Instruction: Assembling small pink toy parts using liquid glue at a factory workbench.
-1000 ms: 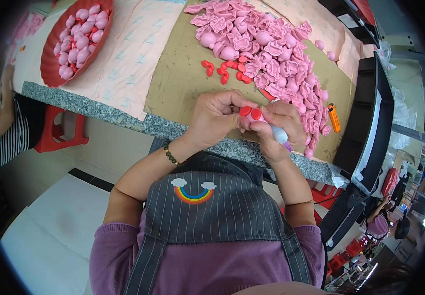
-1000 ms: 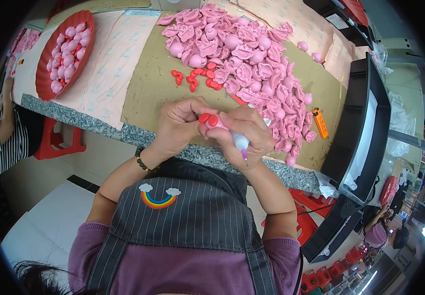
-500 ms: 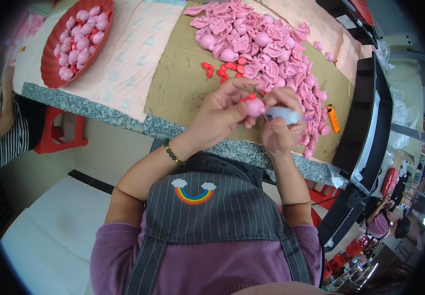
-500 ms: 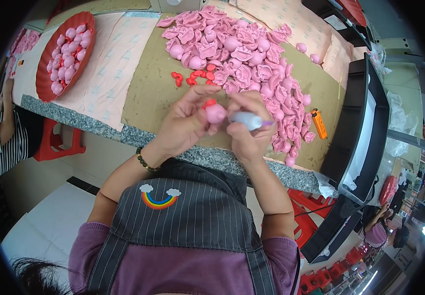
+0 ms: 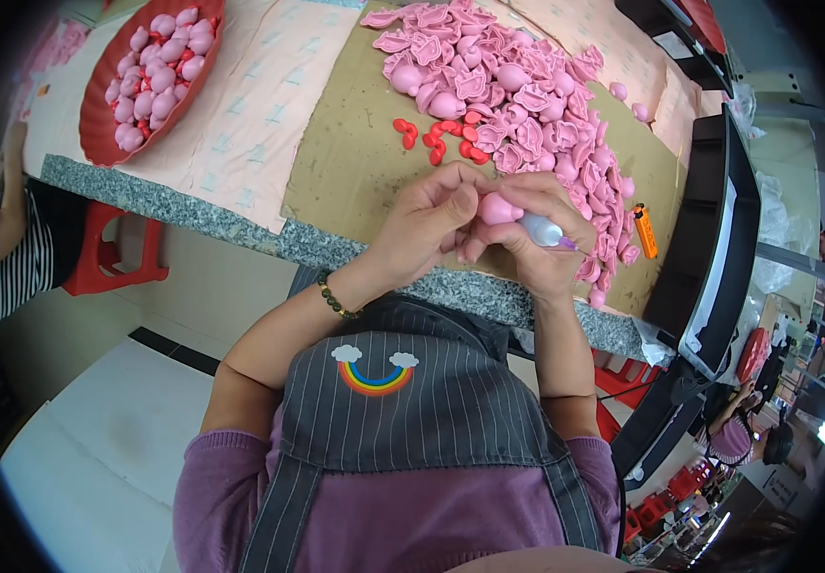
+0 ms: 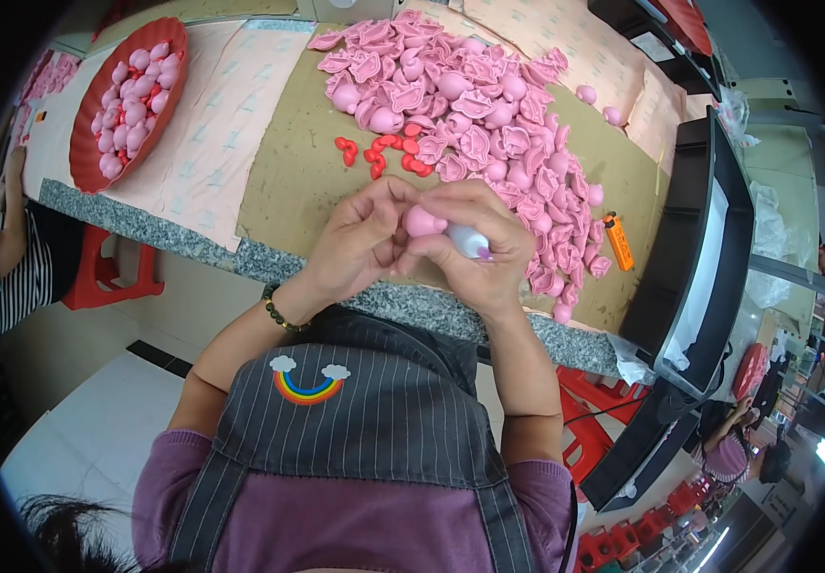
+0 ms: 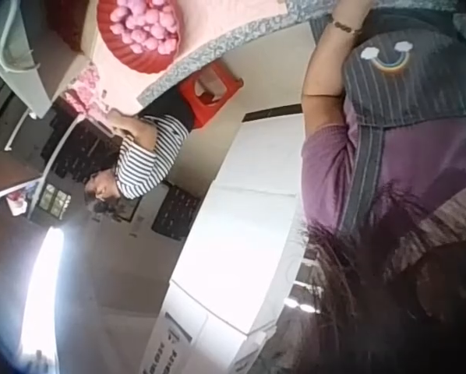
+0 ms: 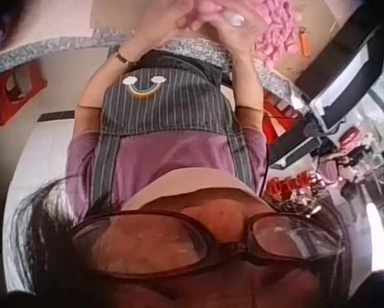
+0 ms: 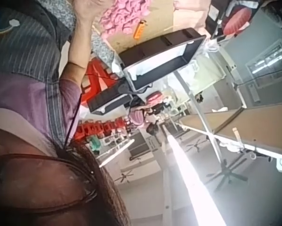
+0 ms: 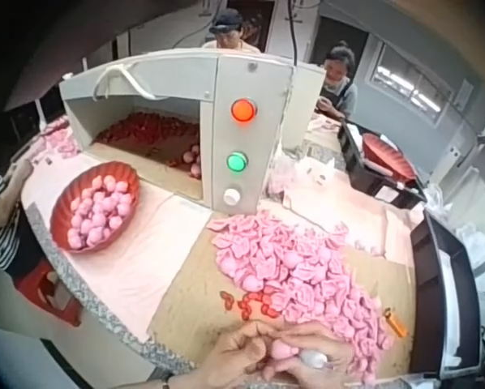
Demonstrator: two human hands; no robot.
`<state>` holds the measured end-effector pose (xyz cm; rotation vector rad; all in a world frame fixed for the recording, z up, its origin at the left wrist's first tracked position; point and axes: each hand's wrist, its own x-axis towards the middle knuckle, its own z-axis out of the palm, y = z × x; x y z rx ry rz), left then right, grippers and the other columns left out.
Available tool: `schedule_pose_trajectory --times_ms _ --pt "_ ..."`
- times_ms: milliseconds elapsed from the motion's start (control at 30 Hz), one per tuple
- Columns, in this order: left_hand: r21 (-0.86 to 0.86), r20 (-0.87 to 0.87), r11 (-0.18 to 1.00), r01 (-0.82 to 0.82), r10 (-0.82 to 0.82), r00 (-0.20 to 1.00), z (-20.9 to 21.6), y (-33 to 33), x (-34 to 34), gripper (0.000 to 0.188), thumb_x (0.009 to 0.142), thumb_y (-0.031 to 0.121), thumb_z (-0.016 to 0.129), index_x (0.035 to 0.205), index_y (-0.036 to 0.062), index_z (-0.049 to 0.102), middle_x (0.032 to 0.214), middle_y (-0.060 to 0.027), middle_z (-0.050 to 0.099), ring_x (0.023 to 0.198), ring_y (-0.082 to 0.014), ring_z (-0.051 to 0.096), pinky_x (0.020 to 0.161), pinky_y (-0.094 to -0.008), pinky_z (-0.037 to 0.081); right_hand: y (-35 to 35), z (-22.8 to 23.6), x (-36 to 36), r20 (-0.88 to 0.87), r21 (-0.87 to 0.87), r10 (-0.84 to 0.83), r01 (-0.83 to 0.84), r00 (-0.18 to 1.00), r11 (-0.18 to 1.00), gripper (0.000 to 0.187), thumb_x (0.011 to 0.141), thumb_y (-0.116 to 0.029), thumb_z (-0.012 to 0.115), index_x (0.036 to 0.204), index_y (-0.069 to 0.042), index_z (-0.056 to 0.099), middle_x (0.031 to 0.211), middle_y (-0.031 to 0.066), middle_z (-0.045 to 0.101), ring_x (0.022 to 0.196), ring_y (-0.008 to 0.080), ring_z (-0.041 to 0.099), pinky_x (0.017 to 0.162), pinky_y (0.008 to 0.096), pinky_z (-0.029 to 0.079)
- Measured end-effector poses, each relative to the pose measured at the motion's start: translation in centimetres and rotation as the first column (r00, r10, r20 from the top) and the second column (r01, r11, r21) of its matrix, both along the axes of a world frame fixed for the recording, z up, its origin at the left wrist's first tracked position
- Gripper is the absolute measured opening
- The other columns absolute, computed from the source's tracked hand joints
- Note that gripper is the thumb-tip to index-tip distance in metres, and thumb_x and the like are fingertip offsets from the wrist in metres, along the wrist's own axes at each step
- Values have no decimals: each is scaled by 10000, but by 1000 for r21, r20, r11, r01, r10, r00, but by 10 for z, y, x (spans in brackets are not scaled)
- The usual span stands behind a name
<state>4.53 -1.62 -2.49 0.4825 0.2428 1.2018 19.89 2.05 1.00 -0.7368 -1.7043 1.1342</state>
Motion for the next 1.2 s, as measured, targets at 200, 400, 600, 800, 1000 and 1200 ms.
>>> schedule_pose_trajectory --times_ms 200,400,600,800,1000,1200 --pt "212 -294 916 -340 392 872 8 -2 10 327 769 -60 620 1081 -2 544 972 -79 579 840 -123 576 692 -242 502 -5 -9 2 -105 -30 -58 55 993 998 415 582 -213 802 900 -7 632 915 136 596 864 218 566 764 320 463" --pt "476 -456 762 -439 641 617 7 -8 9 205 752 -76 624 951 -32 640 897 -110 588 735 -124 584 611 -210 489 -11 -16 -2 -296 -178 -27 -28 955 984 357 622 -211 786 858 -7 612 913 134 586 869 240 565 798 350 451" --pt "544 -463 720 -431 686 562 8 -7 9 200 758 -89 609 947 -30 638 844 -105 588 680 -102 573 566 -187 474 -16 -21 -7 -402 -162 -66 0 913 987 281 651 -137 768 832 3 605 895 142 592 877 248 597 790 349 477" --pt "517 -471 737 -436 670 573 7 -7 10 193 765 -95 597 941 -29 636 849 -103 587 679 -100 571 578 -191 474 -16 -23 -6 -382 -161 -92 32 919 986 274 656 -145 768 835 -8 611 891 135 591 873 239 594 786 340 473" --pt "405 -464 800 -443 598 654 11 -7 11 183 771 -75 602 943 -21 628 900 -79 566 737 -104 587 661 -214 499 -15 -19 -6 -390 -262 -143 39 910 964 286 646 -151 777 839 -9 620 900 135 601 856 228 591 780 325 468" --pt "250 -286 864 -437 497 819 15 -5 8 238 731 -100 633 958 -33 615 929 -63 535 841 -119 580 736 -229 501 -3 -11 2 -15 194 -187 186 982 963 285 659 -142 772 816 7 586 863 142 602 777 224 580 683 325 472"
